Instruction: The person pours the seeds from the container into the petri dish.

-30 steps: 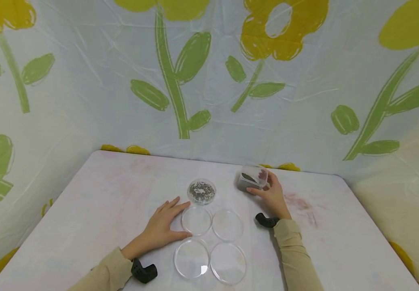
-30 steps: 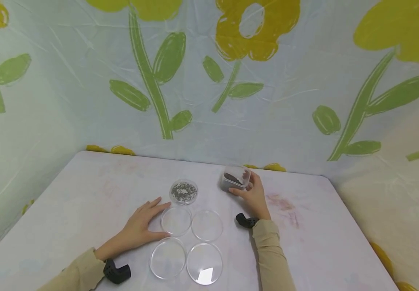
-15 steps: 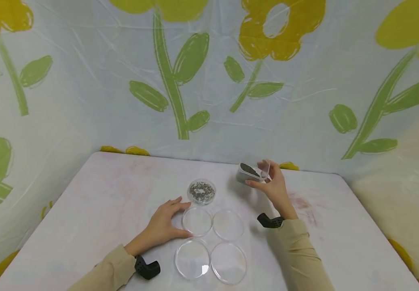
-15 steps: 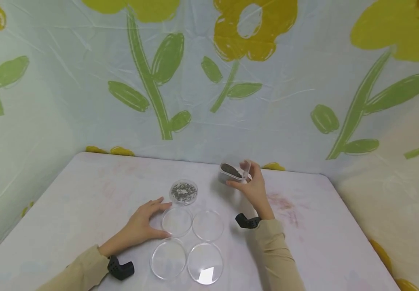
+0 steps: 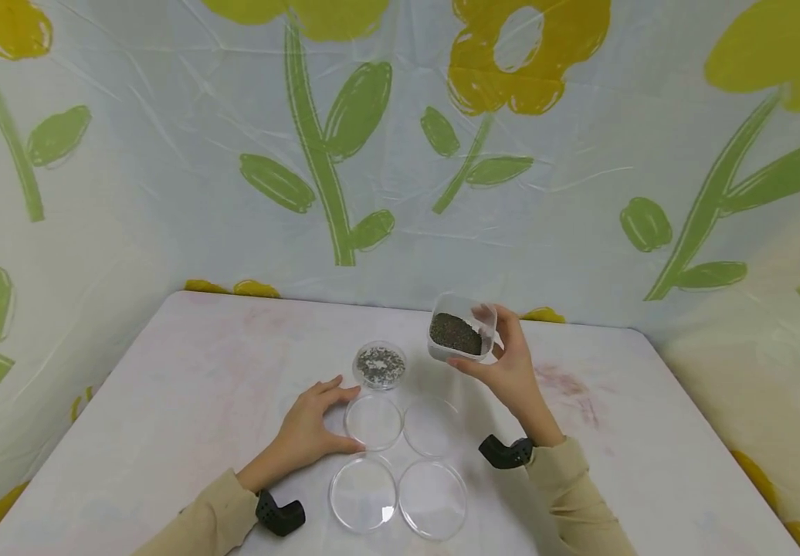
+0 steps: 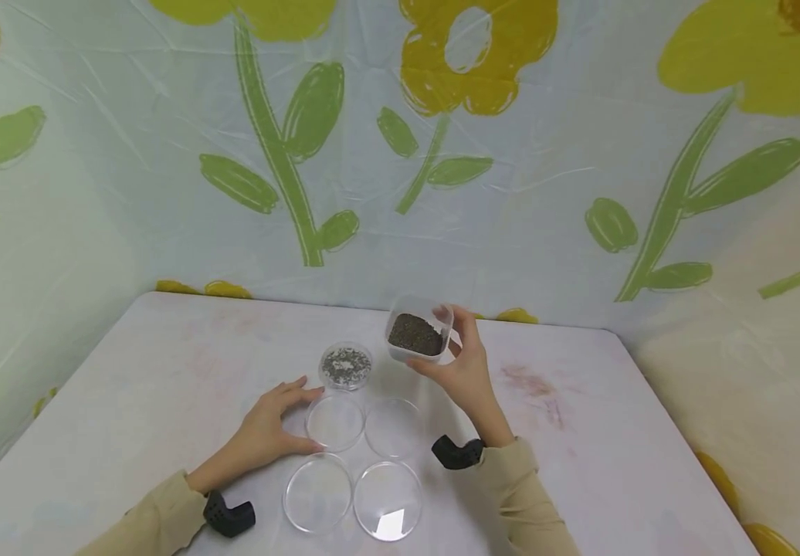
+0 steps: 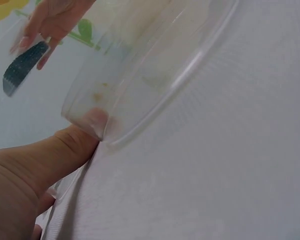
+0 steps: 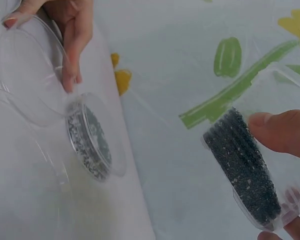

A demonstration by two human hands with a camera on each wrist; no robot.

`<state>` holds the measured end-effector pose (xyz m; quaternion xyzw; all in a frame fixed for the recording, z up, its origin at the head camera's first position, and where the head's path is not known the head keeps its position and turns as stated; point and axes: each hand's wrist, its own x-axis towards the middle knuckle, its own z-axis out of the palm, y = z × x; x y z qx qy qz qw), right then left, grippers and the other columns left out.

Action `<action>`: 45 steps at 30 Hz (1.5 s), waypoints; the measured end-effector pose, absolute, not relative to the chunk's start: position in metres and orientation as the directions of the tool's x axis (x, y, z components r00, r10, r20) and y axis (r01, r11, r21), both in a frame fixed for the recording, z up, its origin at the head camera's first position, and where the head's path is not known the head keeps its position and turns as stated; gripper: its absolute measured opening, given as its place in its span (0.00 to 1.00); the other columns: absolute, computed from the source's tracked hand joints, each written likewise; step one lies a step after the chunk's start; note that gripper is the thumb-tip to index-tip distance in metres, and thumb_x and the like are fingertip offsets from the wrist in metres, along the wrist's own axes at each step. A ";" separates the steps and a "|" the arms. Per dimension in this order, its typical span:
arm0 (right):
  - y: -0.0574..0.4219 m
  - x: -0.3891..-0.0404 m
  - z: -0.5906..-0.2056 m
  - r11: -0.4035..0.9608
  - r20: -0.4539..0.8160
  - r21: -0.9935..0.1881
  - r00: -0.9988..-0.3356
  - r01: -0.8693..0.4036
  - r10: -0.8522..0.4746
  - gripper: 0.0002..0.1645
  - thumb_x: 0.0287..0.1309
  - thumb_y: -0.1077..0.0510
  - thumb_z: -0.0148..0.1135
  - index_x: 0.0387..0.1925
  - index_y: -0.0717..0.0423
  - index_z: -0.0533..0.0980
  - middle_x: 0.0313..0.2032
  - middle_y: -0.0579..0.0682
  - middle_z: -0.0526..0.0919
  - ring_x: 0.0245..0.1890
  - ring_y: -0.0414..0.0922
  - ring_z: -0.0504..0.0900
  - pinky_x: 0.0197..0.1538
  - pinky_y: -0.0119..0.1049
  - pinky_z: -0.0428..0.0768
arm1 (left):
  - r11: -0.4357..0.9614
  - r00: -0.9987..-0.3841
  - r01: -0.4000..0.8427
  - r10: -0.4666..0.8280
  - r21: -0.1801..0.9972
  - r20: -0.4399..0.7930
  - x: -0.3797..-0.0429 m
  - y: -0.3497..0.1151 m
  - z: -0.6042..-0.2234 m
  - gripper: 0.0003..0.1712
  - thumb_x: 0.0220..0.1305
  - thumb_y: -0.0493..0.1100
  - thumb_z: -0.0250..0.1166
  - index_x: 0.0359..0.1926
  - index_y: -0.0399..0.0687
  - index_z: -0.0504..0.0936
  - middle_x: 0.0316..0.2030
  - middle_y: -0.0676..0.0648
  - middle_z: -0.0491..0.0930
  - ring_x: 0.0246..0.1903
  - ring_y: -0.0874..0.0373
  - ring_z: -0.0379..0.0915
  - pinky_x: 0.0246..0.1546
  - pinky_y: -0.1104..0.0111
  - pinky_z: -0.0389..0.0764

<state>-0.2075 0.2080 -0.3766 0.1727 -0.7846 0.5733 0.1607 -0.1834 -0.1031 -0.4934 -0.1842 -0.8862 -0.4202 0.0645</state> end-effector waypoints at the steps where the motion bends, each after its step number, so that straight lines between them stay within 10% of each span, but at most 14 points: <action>1: 0.204 -0.203 -0.373 0.295 0.463 -0.831 -0.880 -0.472 -0.102 0.52 0.39 0.75 0.77 0.66 0.67 0.60 0.63 0.64 0.68 0.65 0.57 0.66 0.65 0.60 0.68 | 0.580 -0.924 0.381 0.272 0.720 0.269 -0.183 -0.103 -0.494 0.47 0.29 0.56 0.87 0.58 0.57 0.83 0.67 0.39 0.69 0.66 0.29 0.60 0.61 0.33 0.62; 27: 0.174 -0.194 -0.385 0.353 0.653 -0.532 -0.638 -0.770 -0.408 0.48 0.31 0.76 0.79 0.59 0.71 0.67 0.58 0.66 0.70 0.58 0.57 0.69 0.41 0.52 0.82 | 0.593 -0.902 0.427 0.329 0.683 0.278 -0.183 -0.106 -0.494 0.48 0.37 0.63 0.82 0.63 0.56 0.80 0.69 0.38 0.66 0.67 0.28 0.58 0.60 0.33 0.63; 37: 0.175 -0.212 -0.413 0.356 0.687 -0.443 -0.567 -0.823 -0.454 0.52 0.26 0.76 0.79 0.61 0.66 0.69 0.59 0.65 0.70 0.61 0.61 0.66 0.65 0.44 0.65 | 0.602 -0.891 0.451 0.343 0.659 0.297 -0.183 -0.106 -0.494 0.47 0.39 0.62 0.82 0.63 0.55 0.79 0.69 0.36 0.66 0.66 0.27 0.58 0.60 0.32 0.63; 45: 0.178 -0.216 -0.424 0.382 0.638 -0.437 -0.580 -0.814 -0.507 0.52 0.34 0.73 0.76 0.67 0.54 0.68 0.64 0.57 0.68 0.65 0.55 0.63 0.60 0.47 0.69 | 0.597 -0.886 0.462 0.347 0.656 0.308 -0.182 -0.106 -0.492 0.47 0.38 0.60 0.82 0.63 0.54 0.80 0.69 0.35 0.66 0.66 0.28 0.59 0.60 0.33 0.63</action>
